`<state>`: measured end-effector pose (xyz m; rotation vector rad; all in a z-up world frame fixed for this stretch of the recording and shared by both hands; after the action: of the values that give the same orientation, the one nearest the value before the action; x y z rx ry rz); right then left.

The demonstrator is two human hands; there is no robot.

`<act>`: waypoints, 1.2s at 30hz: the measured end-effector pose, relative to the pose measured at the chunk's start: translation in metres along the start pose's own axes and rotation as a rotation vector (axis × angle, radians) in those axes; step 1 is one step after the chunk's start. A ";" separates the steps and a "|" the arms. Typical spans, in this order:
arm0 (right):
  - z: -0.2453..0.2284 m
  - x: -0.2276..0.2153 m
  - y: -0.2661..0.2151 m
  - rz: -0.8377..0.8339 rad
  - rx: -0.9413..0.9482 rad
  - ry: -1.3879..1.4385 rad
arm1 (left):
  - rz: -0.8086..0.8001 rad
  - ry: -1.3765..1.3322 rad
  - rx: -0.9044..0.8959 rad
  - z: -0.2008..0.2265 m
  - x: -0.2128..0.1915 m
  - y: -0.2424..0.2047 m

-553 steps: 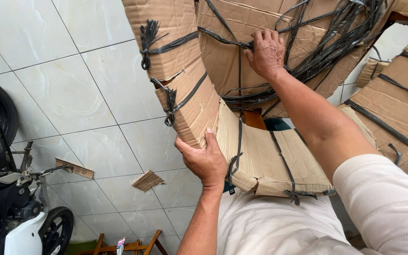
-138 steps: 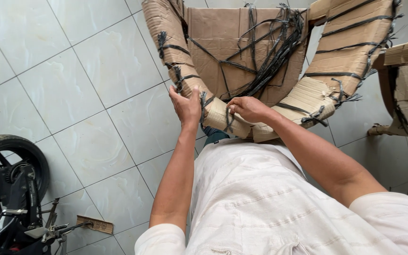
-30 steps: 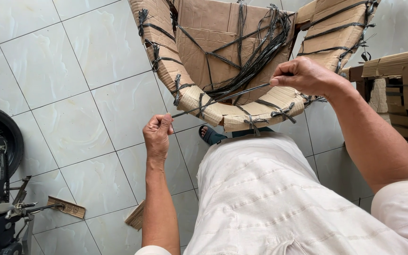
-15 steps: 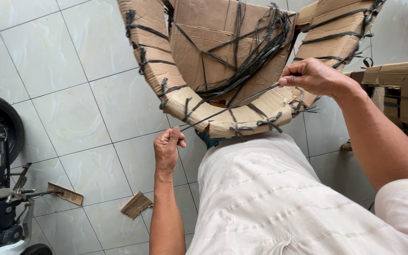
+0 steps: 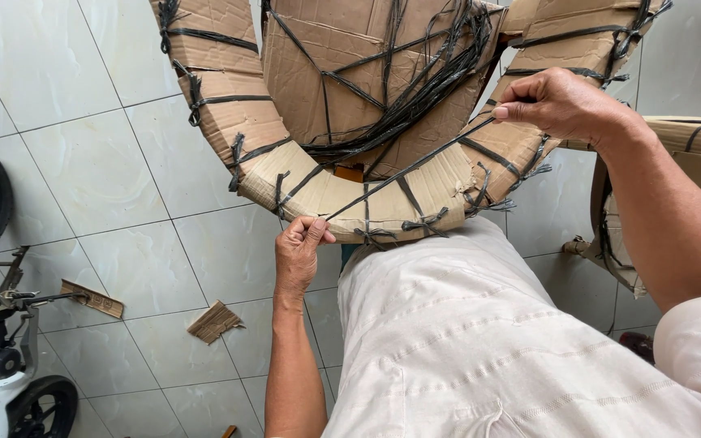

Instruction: The person constructs a curved frame by tying pieces of cardboard together with black plastic cord.

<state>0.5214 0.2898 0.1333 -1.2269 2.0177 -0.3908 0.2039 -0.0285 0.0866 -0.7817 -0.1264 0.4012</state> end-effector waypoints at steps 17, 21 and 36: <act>0.016 0.003 0.053 0.121 -0.010 -0.153 | 0.584 -0.548 -0.195 -0.093 0.003 -0.011; 0.028 0.024 0.067 0.089 0.081 -0.444 | 0.462 -0.505 -0.404 -0.132 0.006 -0.012; 0.199 0.153 0.171 -0.084 -0.503 -1.060 | 0.231 0.173 -0.553 -0.196 0.082 -0.031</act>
<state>0.5125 0.2654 -0.1692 -1.3828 1.1407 0.6637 0.3394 -0.1449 -0.0323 -1.3797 0.0195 0.5236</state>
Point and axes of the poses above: each hand's wrist, its own y-axis towards the middle knuckle, its own x-axis out of the palm, z = x × y, the point moved 1 cm from there along y, towards the middle knuckle, and after that the axes turned 13 degrees about -x, right-handed, at the moved point
